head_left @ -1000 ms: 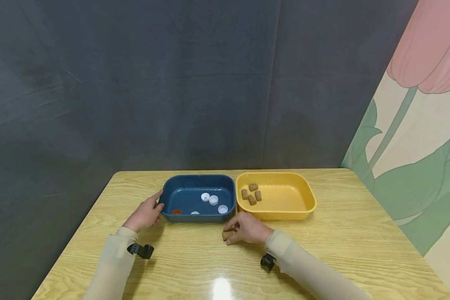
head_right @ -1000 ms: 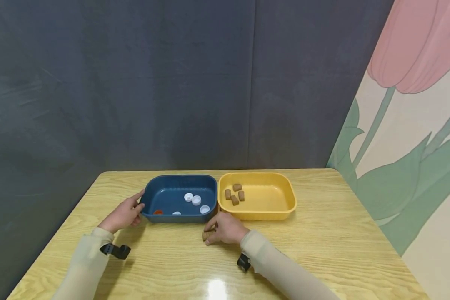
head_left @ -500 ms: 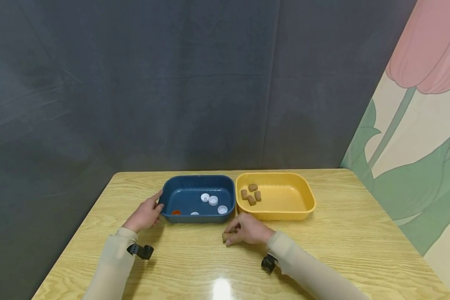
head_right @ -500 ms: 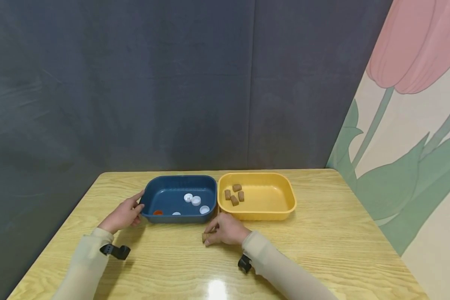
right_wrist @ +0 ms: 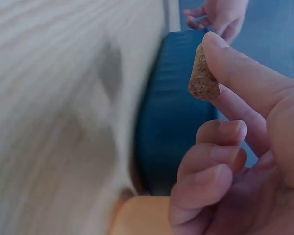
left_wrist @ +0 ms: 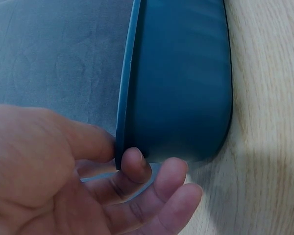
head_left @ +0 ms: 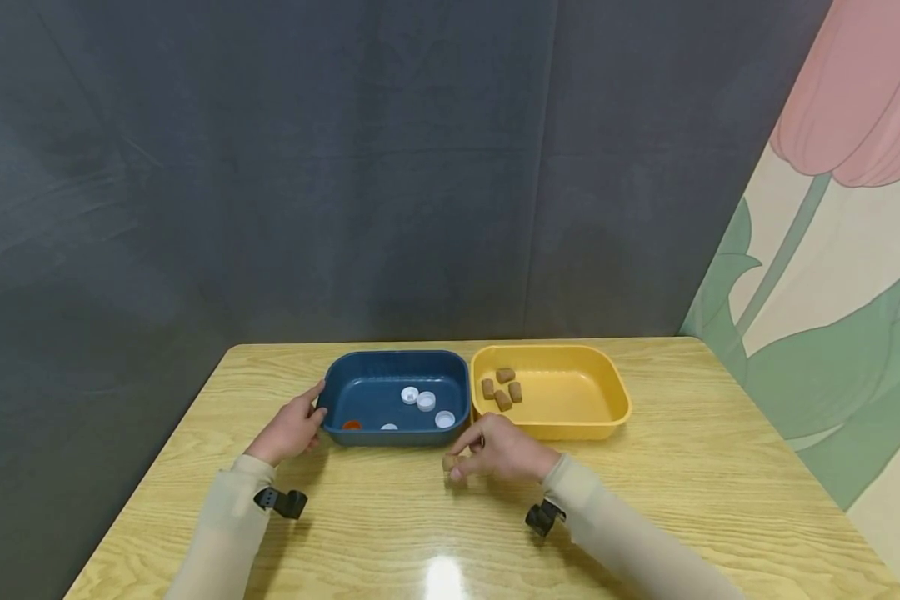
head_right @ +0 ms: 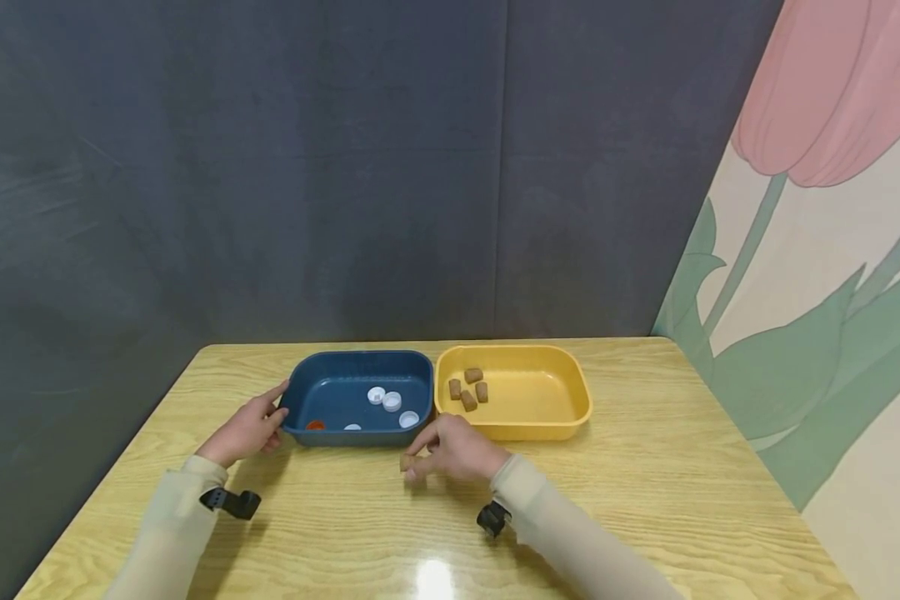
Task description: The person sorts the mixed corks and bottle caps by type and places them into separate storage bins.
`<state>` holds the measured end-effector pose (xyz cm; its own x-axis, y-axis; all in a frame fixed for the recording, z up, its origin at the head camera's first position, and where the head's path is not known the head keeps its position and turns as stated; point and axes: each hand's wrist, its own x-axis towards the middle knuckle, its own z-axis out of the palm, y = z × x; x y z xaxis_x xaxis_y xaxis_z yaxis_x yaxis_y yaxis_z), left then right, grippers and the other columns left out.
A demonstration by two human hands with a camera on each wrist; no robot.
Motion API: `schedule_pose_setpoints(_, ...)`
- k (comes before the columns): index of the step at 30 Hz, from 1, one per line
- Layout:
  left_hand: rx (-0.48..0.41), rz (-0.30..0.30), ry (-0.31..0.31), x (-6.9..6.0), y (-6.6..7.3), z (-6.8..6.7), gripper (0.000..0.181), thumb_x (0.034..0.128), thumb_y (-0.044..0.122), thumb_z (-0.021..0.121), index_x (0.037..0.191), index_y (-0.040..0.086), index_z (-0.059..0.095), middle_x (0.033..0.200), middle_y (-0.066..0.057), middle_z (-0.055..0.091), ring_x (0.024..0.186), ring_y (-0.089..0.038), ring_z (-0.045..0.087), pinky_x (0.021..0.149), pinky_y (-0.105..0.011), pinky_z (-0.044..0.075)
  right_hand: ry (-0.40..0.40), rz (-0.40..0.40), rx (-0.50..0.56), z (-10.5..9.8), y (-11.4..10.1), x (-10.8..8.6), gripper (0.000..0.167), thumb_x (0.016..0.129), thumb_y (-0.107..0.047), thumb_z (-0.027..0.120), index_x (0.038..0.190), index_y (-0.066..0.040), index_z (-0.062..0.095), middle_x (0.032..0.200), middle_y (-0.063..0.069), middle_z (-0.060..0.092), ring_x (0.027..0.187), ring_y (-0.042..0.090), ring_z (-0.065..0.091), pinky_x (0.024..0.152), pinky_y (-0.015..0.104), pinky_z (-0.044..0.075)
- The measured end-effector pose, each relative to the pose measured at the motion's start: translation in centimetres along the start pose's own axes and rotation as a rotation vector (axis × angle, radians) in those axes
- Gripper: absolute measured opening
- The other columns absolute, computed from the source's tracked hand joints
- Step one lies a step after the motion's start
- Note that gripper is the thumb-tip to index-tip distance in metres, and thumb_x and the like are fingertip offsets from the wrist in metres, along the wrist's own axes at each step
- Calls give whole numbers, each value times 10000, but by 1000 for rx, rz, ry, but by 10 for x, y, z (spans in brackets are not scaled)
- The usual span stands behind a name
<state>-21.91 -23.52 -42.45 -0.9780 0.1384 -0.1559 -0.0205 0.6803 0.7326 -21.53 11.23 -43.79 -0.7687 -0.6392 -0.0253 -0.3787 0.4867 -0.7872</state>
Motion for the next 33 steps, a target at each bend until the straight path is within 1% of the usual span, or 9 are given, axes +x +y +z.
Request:
schedule_pose_setpoints(6,3,-5,1,1,-1,-1,574,1077,61,392,1589,-23,146,822,-167,511,596,-219,514,570,-329,445,22,-50,-23,-16,-10,-1,142,804,-158,853,944,-154,827,617,-77,495,579,48,421,525,194,319)
schedule_pose_setpoints(11,5,-6,1,1,0,-1,573,1078,62,389,1589,-23,144,823,-171,515,592,-216,514,564,-320,445,28,-60,-1,-30,-14,-2,156,812,-154,843,965,-130,823,674,-28,546,617,100,461,542,192,340)
schedule_pose_setpoints(16,-2,-4,3,-1,0,0,573,1075,52,394,1586,-31,149,808,-168,513,586,-223,512,562,-332,452,65,-36,-30,-46,-16,-3,171,812,-228,843,977,-187,824,738,-34,577,830,217,512,621,230,373)
schedule_pose_setpoints(18,-2,-5,3,-1,1,0,573,1076,53,395,1587,-29,147,803,-169,513,577,-219,508,561,-334,454,85,-37,-57,-54,-16,-3,179,810,-241,843,981,-191,823,743,-22,565,859,237,505,646,249,371)
schedule_pose_setpoints(20,2,-5,3,-1,1,0,573,1078,57,393,1588,-25,146,804,-169,515,572,-215,506,559,-331,454,100,-23,-67,-62,-16,-3,179,813,-245,842,983,-195,823,757,-9,562,853,219,498,648,252,372)
schedule_pose_setpoints(21,1,-5,3,-1,1,0,574,1078,58,393,1589,-23,144,802,-170,514,569,-216,505,559,-331,452,101,-15,-64,-66,-16,-2,183,815,-242,841,987,-186,822,762,2,560,774,215,488,622,250,363)
schedule_pose_setpoints(27,7,-2,0,0,1,1,576,1076,52,395,1589,-24,144,797,-168,512,572,-230,513,555,-328,447,105,73,-29,-89,-11,-1,243,841,-275,822,1043,-141,809,892,17,723,721,186,542,620,264,437)
schedule_pose_setpoints(30,8,-6,2,1,1,1,577,1077,58,394,1591,-15,144,799,-170,517,575,-225,515,553,-320,449,112,65,-28,-100,-7,1,237,856,-256,810,1042,-109,805,915,49,747,735,191,560,634,283,464)
schedule_pose_setpoints(33,9,-2,0,1,1,1,575,1079,59,388,1590,-21,138,803,-177,522,575,-219,516,554,-314,449,135,42,-61,-111,-1,5,228,862,-228,804,1039,-84,806,963,62,754,690,164,500,590,261,410)
